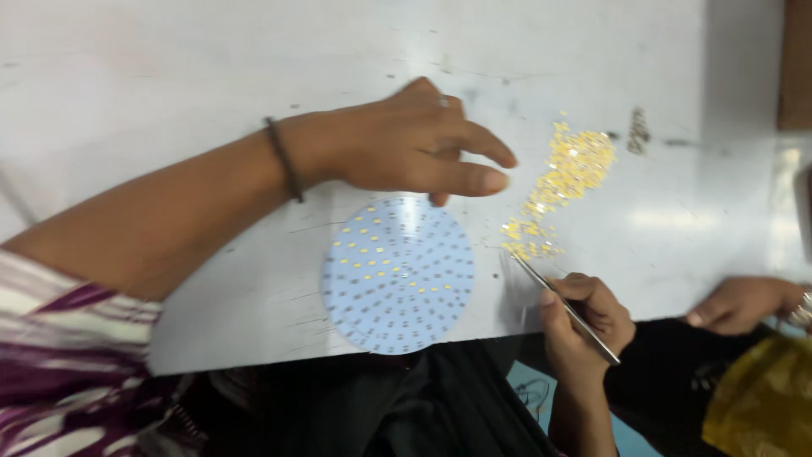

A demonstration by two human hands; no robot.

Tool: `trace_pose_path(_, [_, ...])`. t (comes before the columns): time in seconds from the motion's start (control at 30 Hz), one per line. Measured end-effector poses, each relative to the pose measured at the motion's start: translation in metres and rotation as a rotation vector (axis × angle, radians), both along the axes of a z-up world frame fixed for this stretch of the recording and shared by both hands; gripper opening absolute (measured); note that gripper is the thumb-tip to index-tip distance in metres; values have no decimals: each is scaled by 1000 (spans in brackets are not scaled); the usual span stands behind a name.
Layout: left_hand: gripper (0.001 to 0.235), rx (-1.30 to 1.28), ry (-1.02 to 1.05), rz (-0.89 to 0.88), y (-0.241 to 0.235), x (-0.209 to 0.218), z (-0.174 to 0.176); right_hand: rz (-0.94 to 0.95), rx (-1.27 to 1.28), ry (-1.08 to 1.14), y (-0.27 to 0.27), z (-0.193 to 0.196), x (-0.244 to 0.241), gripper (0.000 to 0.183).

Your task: The person uses tweezers to pick small yellow LED chips from a pile and places them into designated spots on a circular blue LED board. The person continues placing LEDs one by one across the board surface.

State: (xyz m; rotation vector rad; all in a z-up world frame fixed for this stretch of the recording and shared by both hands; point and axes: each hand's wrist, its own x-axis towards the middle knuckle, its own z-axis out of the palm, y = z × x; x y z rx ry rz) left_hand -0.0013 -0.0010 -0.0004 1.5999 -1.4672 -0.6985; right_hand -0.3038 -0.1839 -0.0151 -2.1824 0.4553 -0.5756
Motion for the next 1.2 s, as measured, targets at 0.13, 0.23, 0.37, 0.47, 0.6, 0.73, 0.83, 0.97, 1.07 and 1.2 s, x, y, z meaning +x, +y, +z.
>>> trace_pose_path(0.13, [66,-40,1,-5,-3,-2,-1,27,32,34,-11,-2,-11,15])
trace_pose_path(0.23, [65,-46,3,-14,-4,-3,0,68,45,62,-14,2,-5,15])
trace_pose_path(0.37, [67,-75,10,-22,-4,-3,-3,139,-39,76,-18,6,6,15])
trace_pose_path(0.47, [68,-112,-19,-25,-4,-3,-7,155,-77,87,-18,8,9,14])
trace_pose_path(0.6, [72,-44,-1,-29,-3,-2,-9,164,-117,72,-17,5,10,15])
trace_pose_path(0.73, [71,-76,-42,-15,-4,-3,-7,146,-109,107,-16,5,11,14])
trace_pose_path(0.83, [71,-106,-46,-13,-4,-4,-5,106,-85,113,-14,6,12,15])
trace_pose_path(0.97, [70,-73,-29,-8,-5,-4,-5,124,-107,119,-13,7,13,18])
trace_pose_path(1.07, [70,-38,1,-10,-5,-4,-6,186,-141,99,-15,9,12,19])
trace_pose_path(1.2, [68,-35,6,-7,-5,-4,-6,222,-104,77,-18,9,10,18])
